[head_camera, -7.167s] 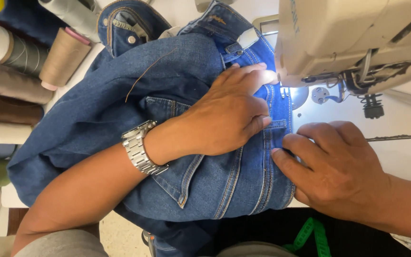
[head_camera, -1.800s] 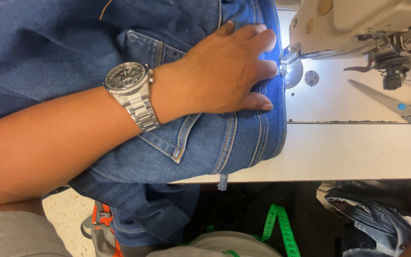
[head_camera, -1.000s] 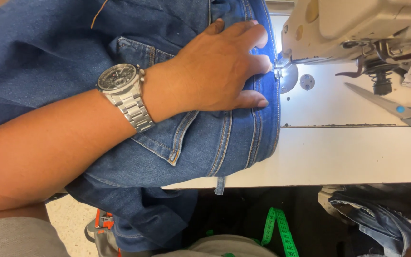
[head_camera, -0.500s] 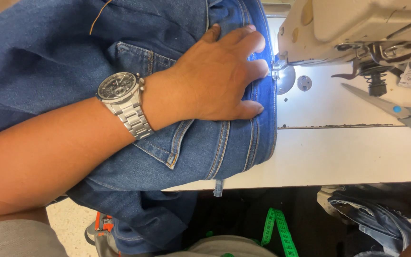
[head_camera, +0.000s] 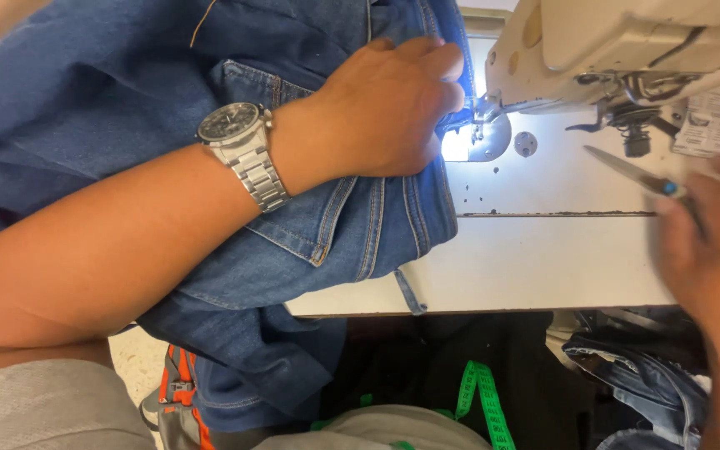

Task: Sewing a leather brand patch onto denim jeans using an industrial sewing machine

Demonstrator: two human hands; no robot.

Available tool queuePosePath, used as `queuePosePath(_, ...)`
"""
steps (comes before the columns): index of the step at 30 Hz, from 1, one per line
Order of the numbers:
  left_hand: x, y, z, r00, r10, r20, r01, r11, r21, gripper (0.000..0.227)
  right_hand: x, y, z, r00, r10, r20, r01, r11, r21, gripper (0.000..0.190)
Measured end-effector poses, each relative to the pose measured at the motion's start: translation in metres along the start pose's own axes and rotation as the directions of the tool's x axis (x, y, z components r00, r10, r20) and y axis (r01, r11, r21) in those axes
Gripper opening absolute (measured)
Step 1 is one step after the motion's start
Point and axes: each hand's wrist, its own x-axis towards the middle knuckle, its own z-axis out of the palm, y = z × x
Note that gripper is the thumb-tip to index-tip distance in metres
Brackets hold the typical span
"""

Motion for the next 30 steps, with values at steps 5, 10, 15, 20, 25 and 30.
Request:
queuePosePath(5, -0.006, 0.007, -0.002, 0.997, 0.02, -0.068, -0.01, 0.99, 0.138, 0.01, 0.017, -0.008, 0.012, 0.994, -0.11, 0.017, 0.106, 0.89, -0.443, 0.032)
queuePosePath(10, -0.015, 0.017, -0.019, 0.997, 0.013, 0.075, -0.025, 0.986, 0.165, 0.012, 0.02, 0.003, 0.015, 0.961, 0.146, 0.236, -0.101, 0.976, -0.193, 0.042)
queuePosePath(15, -0.013, 0.025, -0.035, 0.985, 0.078, 0.153, -0.096, 0.989, 0.115, 0.025, 0.045, -0.034, -0.019, 0.91, 0.239, 0.34, -0.224, 0.971, -0.082, 0.03)
queuePosePath(20, 0.016, 0.006, -0.035, 0.963, 0.008, 0.27, -0.015, 1.0, 0.024, 0.044, 0.111, -0.108, -0.06, 0.598, 0.437, 0.672, -0.345, 0.897, -0.276, 0.029)
queuePosePath(25, 0.021, -0.025, -0.009, 0.964, 0.016, 0.265, -0.047, 0.993, 0.111, 0.022, 0.106, -0.118, -0.023, 0.801, 0.324, 0.504, -0.156, 0.925, -0.347, 0.033)
queuePosePath(30, 0.006, -0.016, -0.014, 0.989, -0.003, 0.15, -0.004, 0.999, 0.045, 0.009, 0.121, -0.137, -0.021, 0.805, 0.336, 0.489, -0.192, 0.927, -0.321, 0.032)
